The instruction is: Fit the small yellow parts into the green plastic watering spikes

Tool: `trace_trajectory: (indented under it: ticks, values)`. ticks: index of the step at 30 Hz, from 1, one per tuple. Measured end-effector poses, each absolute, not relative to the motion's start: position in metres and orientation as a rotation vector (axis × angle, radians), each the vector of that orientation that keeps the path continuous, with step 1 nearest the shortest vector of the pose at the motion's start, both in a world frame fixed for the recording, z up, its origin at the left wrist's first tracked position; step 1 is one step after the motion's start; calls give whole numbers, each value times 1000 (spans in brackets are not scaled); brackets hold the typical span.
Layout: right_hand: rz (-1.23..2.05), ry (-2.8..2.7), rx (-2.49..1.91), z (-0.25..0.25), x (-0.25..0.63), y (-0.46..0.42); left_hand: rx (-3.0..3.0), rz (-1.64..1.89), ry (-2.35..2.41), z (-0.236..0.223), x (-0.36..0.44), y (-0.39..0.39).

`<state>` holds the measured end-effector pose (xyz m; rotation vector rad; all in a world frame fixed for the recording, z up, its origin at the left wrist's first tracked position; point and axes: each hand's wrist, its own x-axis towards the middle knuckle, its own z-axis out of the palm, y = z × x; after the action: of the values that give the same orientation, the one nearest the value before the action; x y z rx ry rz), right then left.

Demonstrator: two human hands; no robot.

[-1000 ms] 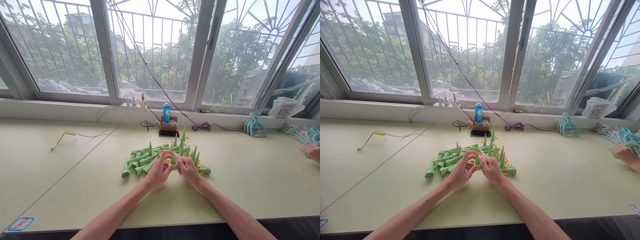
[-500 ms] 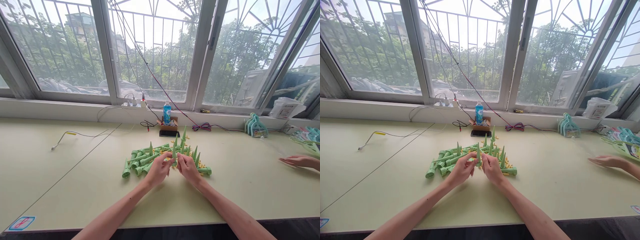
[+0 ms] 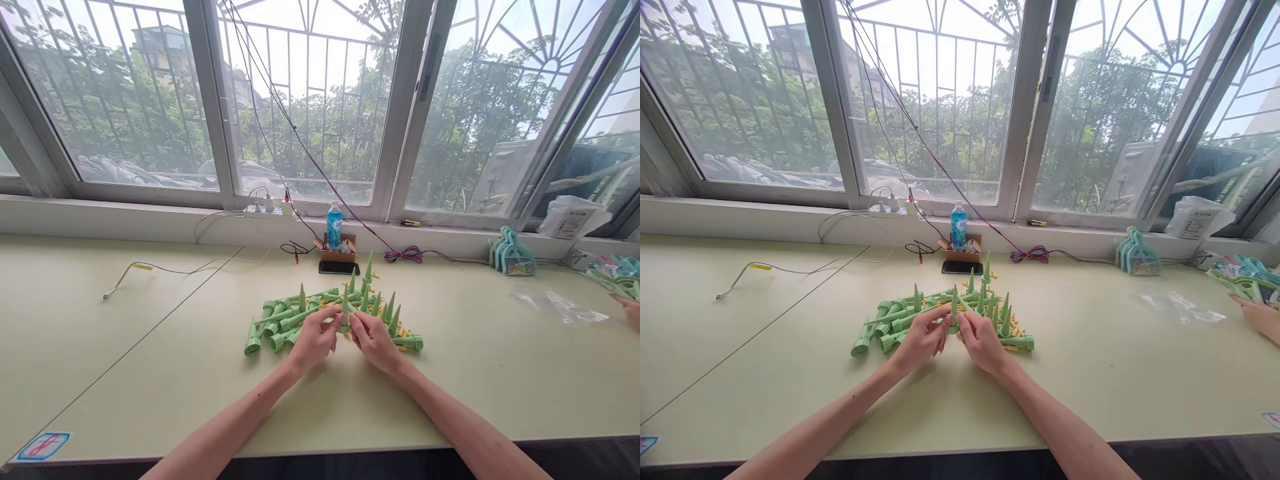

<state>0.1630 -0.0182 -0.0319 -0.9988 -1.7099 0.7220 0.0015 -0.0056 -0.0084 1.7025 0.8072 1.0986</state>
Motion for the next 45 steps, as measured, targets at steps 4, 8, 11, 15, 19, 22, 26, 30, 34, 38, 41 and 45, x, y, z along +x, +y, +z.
trace_trajectory:
  ticks: [4,8,11,15,19,22,26,30,34,38,41,45]
  values:
    - [651,-1767,-1030,-32,164,-19,1687,1105,824,-11,1,-5]
    - [613,-1797,-1036,-34,166,-19,1680,1093,868,-13,0,-5]
    - [599,-1818,-1036,-35,167,-18,1680,1082,890,-12,-1,-5]
    - [585,-1847,-1030,-36,168,-18,1680,1066,894,-10,-2,-6]
    - [550,-1888,-1021,-35,169,-19,1637,1048,890,-8,-2,-7]
    - [505,-1941,-1008,-35,170,-19,1590,1008,919,-7,-4,-7]
    - [399,-2014,-966,-33,172,-20,1574,904,921,-4,-7,-7]
    - [381,-1997,-955,-32,169,-22,1522,896,867,-2,-7,-8]
    - [452,-1934,-973,-32,166,-23,1510,901,830,-4,-6,-7]
    - [526,-1900,-978,-32,164,-24,1528,915,798,-5,-6,-6]
    - [554,-1892,-973,-33,164,-23,1557,917,783,-6,-6,-6]
    - [575,-1876,-987,-34,164,-23,1604,936,775,-9,-7,-5]
